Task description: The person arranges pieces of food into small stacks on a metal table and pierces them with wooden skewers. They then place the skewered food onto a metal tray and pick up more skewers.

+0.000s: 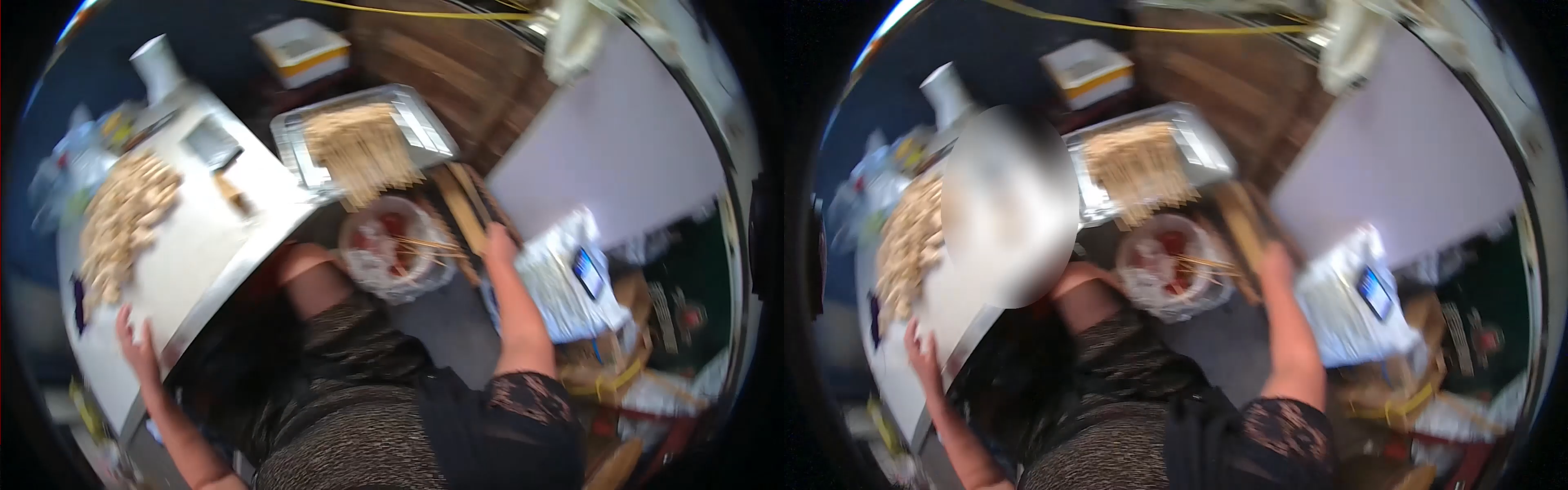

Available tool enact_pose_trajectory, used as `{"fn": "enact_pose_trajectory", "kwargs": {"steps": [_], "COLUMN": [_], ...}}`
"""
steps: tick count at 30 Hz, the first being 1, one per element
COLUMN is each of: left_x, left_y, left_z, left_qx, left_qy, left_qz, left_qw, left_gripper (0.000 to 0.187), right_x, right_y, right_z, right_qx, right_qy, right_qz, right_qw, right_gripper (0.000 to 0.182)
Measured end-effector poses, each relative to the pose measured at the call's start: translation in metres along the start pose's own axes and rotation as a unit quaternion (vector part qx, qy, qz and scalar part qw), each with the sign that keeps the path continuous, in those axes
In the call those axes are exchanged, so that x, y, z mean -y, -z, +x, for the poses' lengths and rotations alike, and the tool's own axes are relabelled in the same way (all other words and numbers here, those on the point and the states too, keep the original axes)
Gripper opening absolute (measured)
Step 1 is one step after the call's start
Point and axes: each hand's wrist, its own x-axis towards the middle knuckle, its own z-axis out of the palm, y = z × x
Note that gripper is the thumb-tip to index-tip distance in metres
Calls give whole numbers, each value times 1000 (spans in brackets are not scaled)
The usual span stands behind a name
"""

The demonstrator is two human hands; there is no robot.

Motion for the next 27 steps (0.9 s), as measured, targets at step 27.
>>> {"fn": "enact_pose_trajectory", "kwargs": {"steps": [27], "left_x": [42], "left_y": [-15], "left_z": [101], "left_qx": [10], "left_qy": [207], "left_qz": [208], "left_qw": [956], "left_gripper": [57], "right_x": [250], "right_y": [7], "right_z": [-297], "right_qx": [753], "right_qy": [-67], "right_qz": [376], "right_qw": [536], "right_gripper": [22]}}
